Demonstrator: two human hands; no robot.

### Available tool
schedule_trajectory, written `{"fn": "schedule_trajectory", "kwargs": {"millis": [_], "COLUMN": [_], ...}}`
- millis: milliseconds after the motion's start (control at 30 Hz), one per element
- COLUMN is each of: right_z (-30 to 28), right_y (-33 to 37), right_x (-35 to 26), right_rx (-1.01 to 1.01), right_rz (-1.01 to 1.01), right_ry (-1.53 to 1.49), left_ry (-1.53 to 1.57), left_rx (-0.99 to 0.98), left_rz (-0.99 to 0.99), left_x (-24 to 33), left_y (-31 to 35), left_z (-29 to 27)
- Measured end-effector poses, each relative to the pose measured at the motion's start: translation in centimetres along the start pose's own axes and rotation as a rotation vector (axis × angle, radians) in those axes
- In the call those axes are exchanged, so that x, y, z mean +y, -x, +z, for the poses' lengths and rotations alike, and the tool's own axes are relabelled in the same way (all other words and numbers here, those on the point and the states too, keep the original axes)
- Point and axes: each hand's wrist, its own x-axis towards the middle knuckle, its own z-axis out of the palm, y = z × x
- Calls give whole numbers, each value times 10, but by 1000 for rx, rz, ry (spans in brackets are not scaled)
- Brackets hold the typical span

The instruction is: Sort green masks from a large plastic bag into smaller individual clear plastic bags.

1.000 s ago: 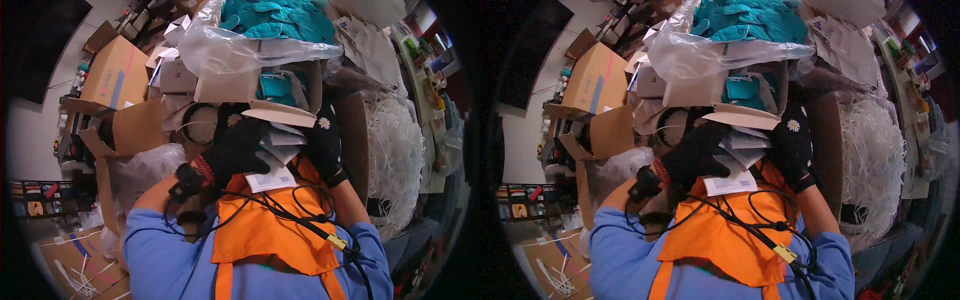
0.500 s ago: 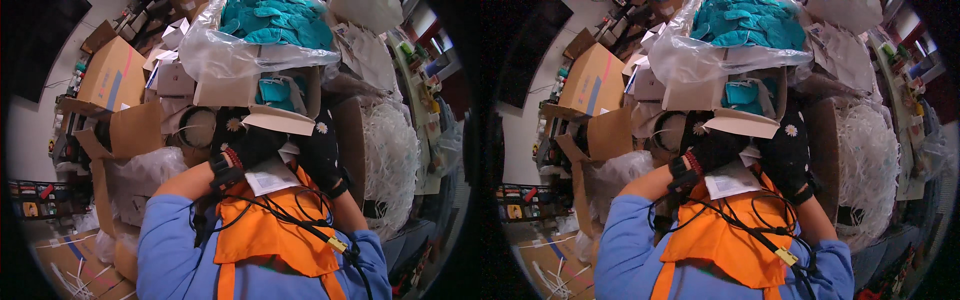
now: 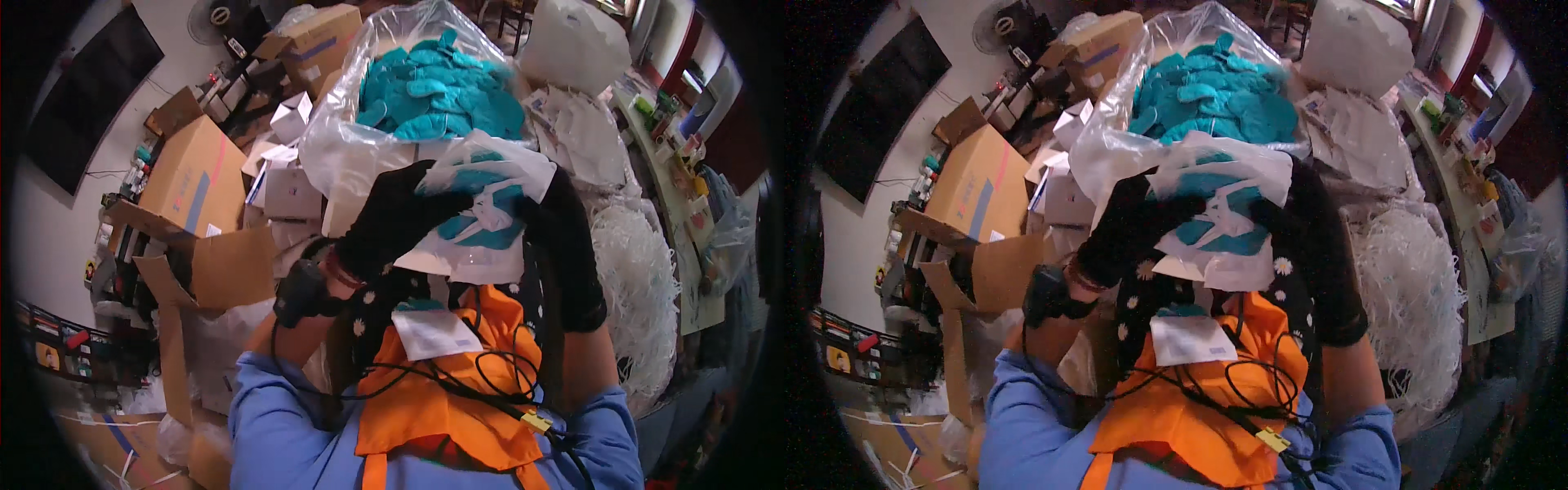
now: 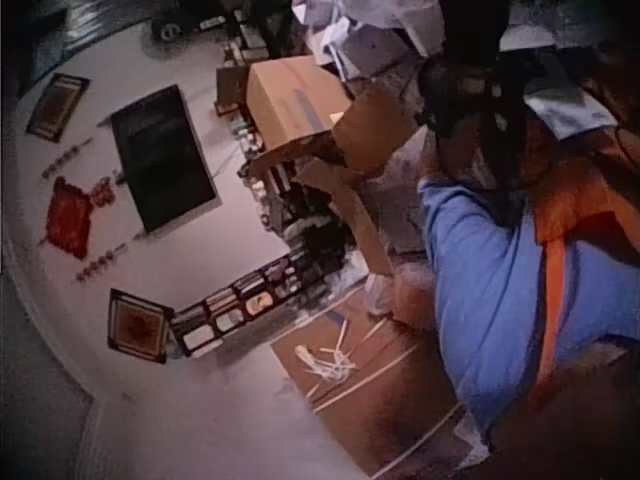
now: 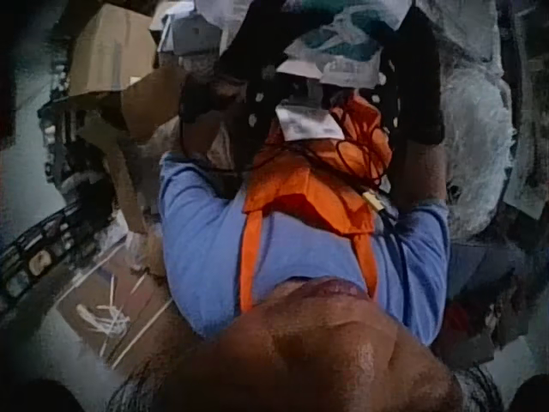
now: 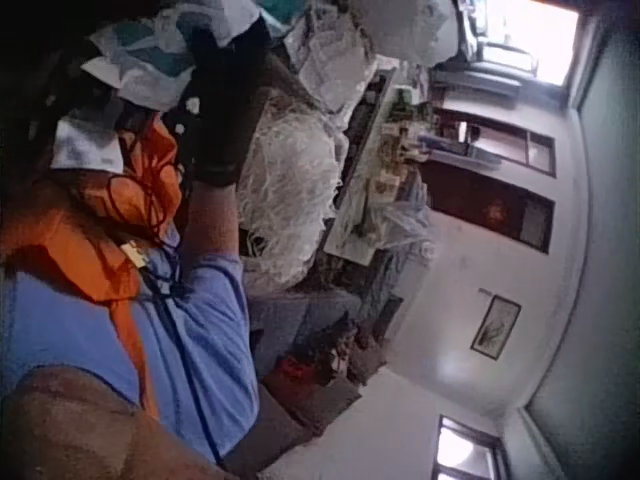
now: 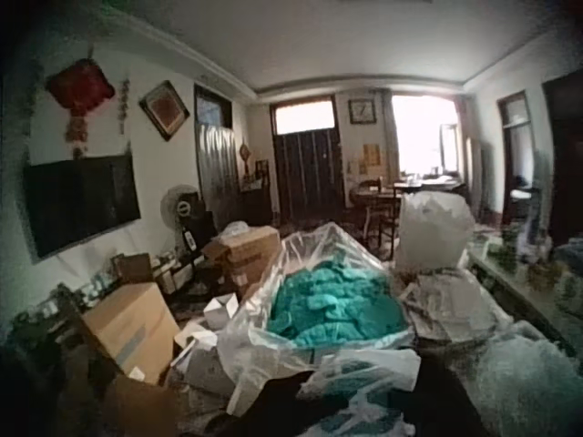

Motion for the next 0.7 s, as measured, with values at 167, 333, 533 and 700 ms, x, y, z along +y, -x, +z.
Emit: {"fn": "schedule_trajectory", "kwargs": {"millis": [167, 333, 533, 700], "right_z": [-15, -24, -2, -15], "right_y": [-57, -43, -27, -36], "right_x": [64, 135, 115, 124], "right_rx": [124, 41, -69, 28], "right_rz": [-131, 6, 105, -214], "right_ry": [484, 227, 513, 734], "left_ry": [270, 367, 44, -50], "left_rx": [135, 292, 318, 365], "left_rz": [-107, -155, -324, -76], "left_x": [-46, -116, -135, -144], "left_y": [-39, -20, -12, -21], "left_z": [20, 45, 76, 85]}}
